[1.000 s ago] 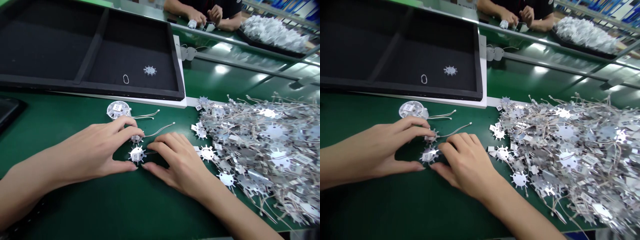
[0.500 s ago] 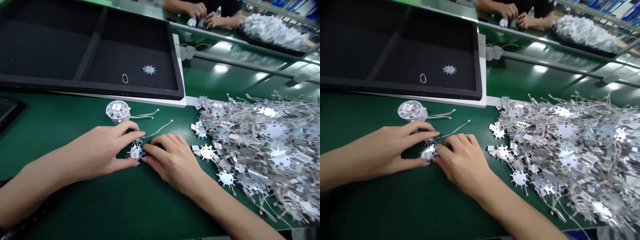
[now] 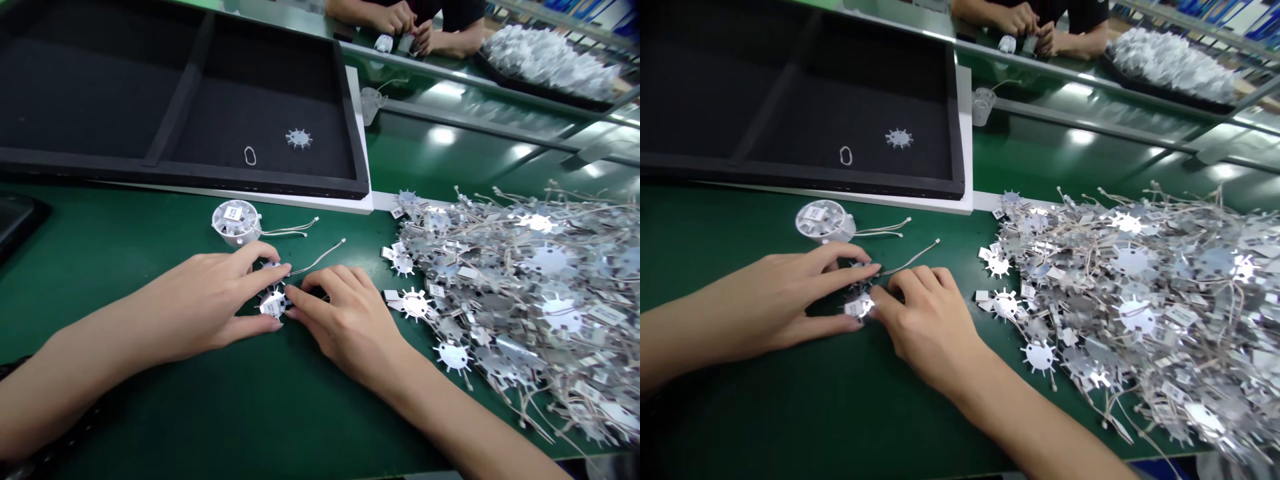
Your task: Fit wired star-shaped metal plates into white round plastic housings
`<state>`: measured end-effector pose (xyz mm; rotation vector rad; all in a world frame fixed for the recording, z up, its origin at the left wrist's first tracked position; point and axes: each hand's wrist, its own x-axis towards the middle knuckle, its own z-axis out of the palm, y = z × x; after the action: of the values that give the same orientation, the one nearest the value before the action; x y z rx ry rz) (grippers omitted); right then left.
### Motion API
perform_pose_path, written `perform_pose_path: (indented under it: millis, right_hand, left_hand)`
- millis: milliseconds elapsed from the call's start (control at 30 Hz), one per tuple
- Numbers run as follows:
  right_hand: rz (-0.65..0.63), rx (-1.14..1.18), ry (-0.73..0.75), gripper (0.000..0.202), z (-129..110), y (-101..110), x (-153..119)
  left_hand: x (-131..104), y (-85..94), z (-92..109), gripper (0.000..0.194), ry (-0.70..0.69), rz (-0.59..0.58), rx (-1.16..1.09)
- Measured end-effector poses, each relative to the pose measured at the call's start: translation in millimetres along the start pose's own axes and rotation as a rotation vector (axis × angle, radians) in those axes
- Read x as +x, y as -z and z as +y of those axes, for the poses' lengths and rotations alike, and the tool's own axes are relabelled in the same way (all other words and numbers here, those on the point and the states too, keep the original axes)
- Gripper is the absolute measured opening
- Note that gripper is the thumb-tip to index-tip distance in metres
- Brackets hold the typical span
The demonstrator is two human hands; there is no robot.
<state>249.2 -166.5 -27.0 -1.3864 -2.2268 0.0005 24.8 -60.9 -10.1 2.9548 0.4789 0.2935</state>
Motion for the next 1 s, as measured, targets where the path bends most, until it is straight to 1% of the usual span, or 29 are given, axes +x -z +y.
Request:
perform_pose_path:
  millis: [100,300,467,667,833,1000]
  right_hand:
    - [0.005,-0.014,0.002,0.014,0.1,-1.0,-0.2]
    - [0.007,-0.011,-0.023,0.018,-1.5,-1.1,-0.5]
    - [-0.015,-0.004,-0.015,0.016,-1.9,0.1,-0.4]
    - [-0.050,0.050,0.001,0.022,-0.4,3.9,-0.4]
    - [-0.017,0.004,0.001,0.019,-1.6,0.7,0.1]
    - [-0.021,-0.017,-0.020,0.015,-2.1,-1.6,0.0]
  left_hand:
    - [0.1,-0.8,-0.4,0.069,0.001,0.004,0.009]
    - [2.1,-0.9,0.8,0.071,-0.009,0.015,0.028]
    - [2.7,-0.6,1.0,0.074,0.000,0.003,0.017]
    - [1.8,-2.5,0.0,0.072,0.005,0.011,-0.007]
    - [1.2,-3.8,-0.9,0.071,-0.013,0.000,-0.047]
    - [3.6,-3.1,0.4,0.066,-0.017,-0.020,-0.083]
